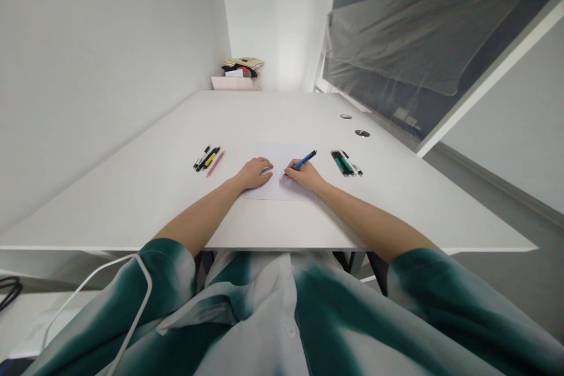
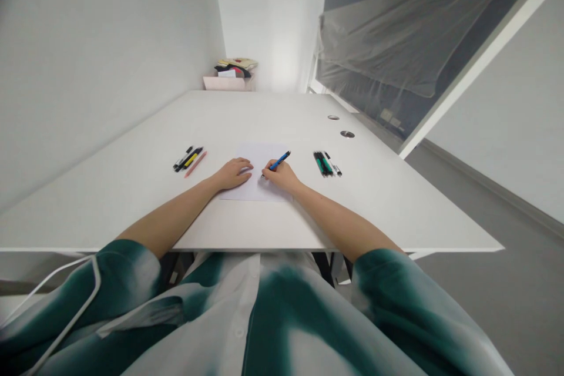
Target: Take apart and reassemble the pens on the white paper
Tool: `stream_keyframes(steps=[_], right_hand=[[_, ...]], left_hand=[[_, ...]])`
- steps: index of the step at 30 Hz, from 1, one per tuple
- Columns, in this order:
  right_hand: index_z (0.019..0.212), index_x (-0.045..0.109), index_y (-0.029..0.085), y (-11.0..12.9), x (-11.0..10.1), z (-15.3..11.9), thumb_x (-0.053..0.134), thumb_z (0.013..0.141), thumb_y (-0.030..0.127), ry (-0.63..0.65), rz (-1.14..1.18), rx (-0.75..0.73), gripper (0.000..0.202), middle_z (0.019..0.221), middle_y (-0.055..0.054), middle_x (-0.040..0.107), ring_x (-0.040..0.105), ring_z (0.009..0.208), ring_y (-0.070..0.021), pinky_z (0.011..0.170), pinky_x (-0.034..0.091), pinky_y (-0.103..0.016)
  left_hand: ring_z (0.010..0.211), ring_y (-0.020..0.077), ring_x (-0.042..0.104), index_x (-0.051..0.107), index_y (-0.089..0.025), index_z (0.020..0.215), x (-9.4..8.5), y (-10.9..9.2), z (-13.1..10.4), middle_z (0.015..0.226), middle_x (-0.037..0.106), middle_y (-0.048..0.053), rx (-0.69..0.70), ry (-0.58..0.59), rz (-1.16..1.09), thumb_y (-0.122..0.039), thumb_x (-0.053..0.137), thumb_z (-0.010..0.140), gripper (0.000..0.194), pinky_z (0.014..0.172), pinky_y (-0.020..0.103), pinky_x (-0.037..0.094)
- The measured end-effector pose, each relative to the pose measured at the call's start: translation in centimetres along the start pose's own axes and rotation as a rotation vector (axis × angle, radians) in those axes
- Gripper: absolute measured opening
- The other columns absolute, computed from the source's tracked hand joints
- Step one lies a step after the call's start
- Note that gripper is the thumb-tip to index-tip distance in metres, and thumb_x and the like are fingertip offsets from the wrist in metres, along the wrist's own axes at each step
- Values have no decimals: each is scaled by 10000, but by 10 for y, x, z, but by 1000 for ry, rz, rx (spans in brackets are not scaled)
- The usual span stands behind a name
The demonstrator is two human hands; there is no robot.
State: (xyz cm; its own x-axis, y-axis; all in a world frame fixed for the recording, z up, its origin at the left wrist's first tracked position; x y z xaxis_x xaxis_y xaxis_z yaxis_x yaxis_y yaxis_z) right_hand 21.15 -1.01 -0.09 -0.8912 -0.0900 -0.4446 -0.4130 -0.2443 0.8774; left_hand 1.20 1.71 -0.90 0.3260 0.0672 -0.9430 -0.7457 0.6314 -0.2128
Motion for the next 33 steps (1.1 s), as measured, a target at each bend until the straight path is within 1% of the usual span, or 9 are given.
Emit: stream_keyframes(steps=[4,6,9,11,17,22,28,31,33], right_hand=[[647,587,192,1,3,-2,586,739,207,10,-12,-2,93,574,11,635,562,567,-132,580,418,-245],[643,589,193,1,4,-3,595,731,220,42,-3,-8,93,571,15,631,551,561,-129,574,409,-244],[628,588,199,0,6,-3,609,717,244,87,12,-48,101,564,22,620,522,547,-125,562,395,-249],[613,580,204,-1,6,-3,609,709,252,89,24,-83,111,562,24,614,510,548,-124,564,391,-254],[596,572,208,-6,5,-1,602,689,256,41,10,-82,109,547,28,599,490,545,-121,542,364,-251],[603,572,212,-6,5,1,613,692,270,35,14,-53,114,545,23,597,498,547,-131,550,369,-259],[668,602,211,-3,-10,4,625,714,313,-84,130,-3,114,591,0,607,539,610,-156,625,415,-290],[681,611,212,-3,-13,5,644,691,342,-100,209,-23,135,594,4,605,534,611,-155,633,423,-295],[704,626,211,-2,-12,5,668,675,363,-68,260,-43,161,615,3,617,538,620,-152,641,431,-296]], left_hand=[[1201,244,556,650,-194,1154,1,1,1,1280,615,97,-4,6,-21,-355,499,877,354,1067,411,421],[1197,241,558,650,-203,1146,1,1,1,1271,621,90,5,1,-21,-351,503,876,341,1065,412,424],[1190,246,562,648,-196,1141,1,2,1,1261,625,100,15,-10,-24,-342,508,871,337,1055,427,432],[1190,251,562,646,-185,1141,3,3,1,1260,623,113,18,-18,-31,-342,512,868,342,1049,438,434],[1174,245,572,652,-187,1129,4,4,1,1246,631,109,24,-33,-42,-321,530,857,327,1043,428,437],[1188,255,565,652,-166,1135,3,3,2,1257,624,127,15,-11,-40,-324,520,863,341,1048,429,428],[1182,255,570,653,-179,1138,3,4,1,1265,623,117,12,-10,-31,-318,522,865,333,1039,437,439],[1171,259,576,661,-182,1122,-1,-1,0,1243,636,117,22,-54,-34,-309,546,853,319,1039,446,437],[1173,254,572,662,-193,1113,-6,-9,0,1228,646,106,57,-138,-50,-314,568,847,307,1050,446,423]])
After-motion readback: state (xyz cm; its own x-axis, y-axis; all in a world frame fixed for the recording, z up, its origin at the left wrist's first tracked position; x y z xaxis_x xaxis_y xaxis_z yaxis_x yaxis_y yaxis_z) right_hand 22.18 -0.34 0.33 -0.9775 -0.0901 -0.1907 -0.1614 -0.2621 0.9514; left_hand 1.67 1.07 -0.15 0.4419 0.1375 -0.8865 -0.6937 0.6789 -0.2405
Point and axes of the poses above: each hand's wrist, its own z-axis towards the middle knuckle, its own x-axis out of the palm, y = z × x, the point moved 2 cm from there along z, towards the middle knuckle
